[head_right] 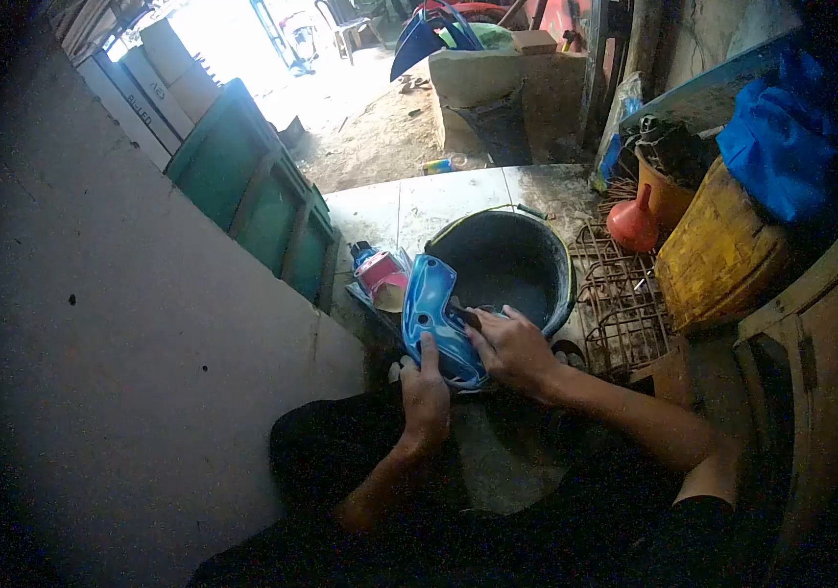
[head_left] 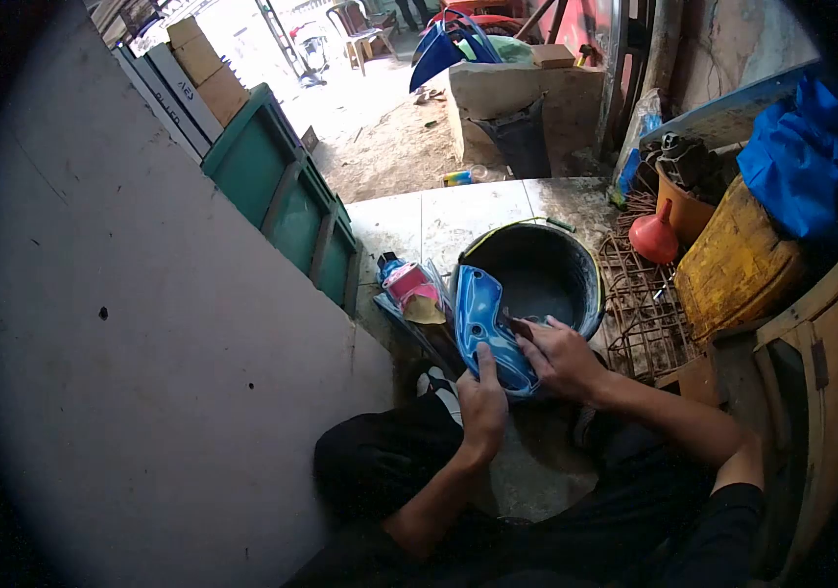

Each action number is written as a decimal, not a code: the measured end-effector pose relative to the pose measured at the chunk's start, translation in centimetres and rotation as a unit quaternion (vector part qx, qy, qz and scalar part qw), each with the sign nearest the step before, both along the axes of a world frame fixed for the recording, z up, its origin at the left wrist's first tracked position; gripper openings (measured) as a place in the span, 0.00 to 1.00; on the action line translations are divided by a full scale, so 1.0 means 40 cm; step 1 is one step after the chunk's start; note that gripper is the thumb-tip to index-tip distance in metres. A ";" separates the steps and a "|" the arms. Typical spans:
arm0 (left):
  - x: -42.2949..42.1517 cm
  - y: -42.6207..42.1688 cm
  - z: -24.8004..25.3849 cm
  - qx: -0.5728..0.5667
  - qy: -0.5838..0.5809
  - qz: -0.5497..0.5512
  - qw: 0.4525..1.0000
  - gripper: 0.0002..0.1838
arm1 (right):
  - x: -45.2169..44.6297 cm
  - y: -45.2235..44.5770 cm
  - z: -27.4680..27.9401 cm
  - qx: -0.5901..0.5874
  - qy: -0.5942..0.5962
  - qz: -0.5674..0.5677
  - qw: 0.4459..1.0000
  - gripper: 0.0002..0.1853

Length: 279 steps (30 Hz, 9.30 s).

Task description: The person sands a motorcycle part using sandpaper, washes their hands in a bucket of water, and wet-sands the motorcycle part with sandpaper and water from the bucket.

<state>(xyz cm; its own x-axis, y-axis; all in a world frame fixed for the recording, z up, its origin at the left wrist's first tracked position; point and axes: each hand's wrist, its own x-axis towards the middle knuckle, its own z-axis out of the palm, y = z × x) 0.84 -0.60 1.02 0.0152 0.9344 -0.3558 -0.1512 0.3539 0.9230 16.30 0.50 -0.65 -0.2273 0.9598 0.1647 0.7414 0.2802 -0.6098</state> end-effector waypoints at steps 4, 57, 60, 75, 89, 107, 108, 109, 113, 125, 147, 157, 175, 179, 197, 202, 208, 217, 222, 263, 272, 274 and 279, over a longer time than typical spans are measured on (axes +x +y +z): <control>-0.007 0.008 -0.032 -0.026 -0.014 0.028 0.999 0.27 | -0.021 -0.028 0.017 0.055 0.030 0.040 0.997 0.23; 0.013 -0.029 -0.014 0.170 0.110 -0.011 0.979 0.28 | -0.036 -0.019 0.009 -0.031 0.005 -0.095 0.995 0.23; 0.017 -0.029 -0.008 0.189 0.113 -0.004 0.975 0.27 | -0.035 -0.027 0.006 -0.018 -0.010 -0.097 0.995 0.23; 0.013 -0.026 -0.028 0.195 0.154 -0.004 0.969 0.25 | -0.037 -0.017 0.036 -0.046 0.024 -0.089 0.995 0.22; 0.011 -0.036 -0.036 0.196 0.169 -0.030 0.965 0.24 | -0.023 -0.017 0.023 -0.119 0.041 -0.099 0.987 0.19; 0.011 -0.037 -0.017 0.191 0.123 -0.018 0.974 0.25 | -0.055 -0.034 0.037 -0.043 0.179 -0.127 0.975 0.21; 0.008 -0.037 -0.018 0.178 0.140 -0.041 0.973 0.25 | -0.050 -0.036 0.045 -0.094 0.178 -0.143 0.969 0.21; 0.007 -0.038 -0.019 0.165 0.156 -0.065 0.972 0.25 | -0.054 -0.040 0.049 -0.095 0.177 -0.141 0.969 0.21; 0.009 -0.023 -0.020 0.184 0.114 -0.006 0.976 0.26 | -0.078 -0.053 0.041 -0.001 0.185 -0.100 0.978 0.20; 0.012 -0.036 -0.009 0.142 0.093 -0.030 0.985 0.25 | -0.060 -0.037 0.042 -0.074 0.206 -0.127 0.967 0.22; 0.022 -0.038 -0.022 0.118 0.079 -0.013 0.990 0.25 | -0.048 -0.042 0.010 -0.075 0.187 -0.126 0.971 0.25; 0.024 -0.039 0.000 0.121 0.045 0.016 0.991 0.23 | -0.038 -0.032 0.027 -0.099 0.187 -0.106 0.972 0.21; 0.007 -0.011 -0.037 0.079 0.077 0.020 0.994 0.26 | -0.056 -0.060 0.035 -0.022 0.072 0.027 0.997 0.23; -0.005 0.015 -0.047 -0.022 -0.091 0.046 0.995 0.27 | -0.048 -0.037 0.028 -0.026 0.055 0.043 0.997 0.24; -0.054 0.058 -0.046 -0.021 -0.238 0.070 0.969 0.31 | -0.016 -0.045 0.060 0.105 -0.071 0.200 0.972 0.21; -0.061 0.056 -0.049 -0.025 -0.213 0.099 0.972 0.32 | -0.003 -0.028 0.057 0.097 -0.035 0.172 0.980 0.21; -0.056 0.059 -0.049 0.000 -0.224 0.117 0.967 0.32 | 0.025 -0.013 0.053 0.111 -0.071 0.163 0.978 0.20; -0.053 0.058 -0.037 0.022 -0.211 0.133 0.968 0.30 | 0.005 -0.014 0.059 0.089 -0.027 0.125 0.988 0.18; -0.063 0.047 -0.015 0.009 -0.228 0.112 0.967 0.31 | 0.031 0.022 0.041 0.061 0.029 0.029 0.997 0.19; 0.013 0.130 -0.095 0.032 -0.138 0.064 0.988 0.22 | 0.116 0.101 -0.060 -0.019 0.019 -0.262 0.965 0.24; 0.177 0.356 -0.269 0.169 0.285 -0.115 0.936 0.18 | 0.297 0.318 -0.419 -0.104 -0.011 -0.321 0.941 0.19; 0.222 0.405 -0.310 0.150 0.343 -0.182 0.909 0.19 | 0.297 0.352 -0.445 -0.189 -0.003 -0.320 0.928 0.18; 0.287 0.570 -0.625 -0.015 0.460 -0.316 0.830 0.29 | 0.298 0.421 -0.498 -0.322 -0.052 -0.347 0.880 0.21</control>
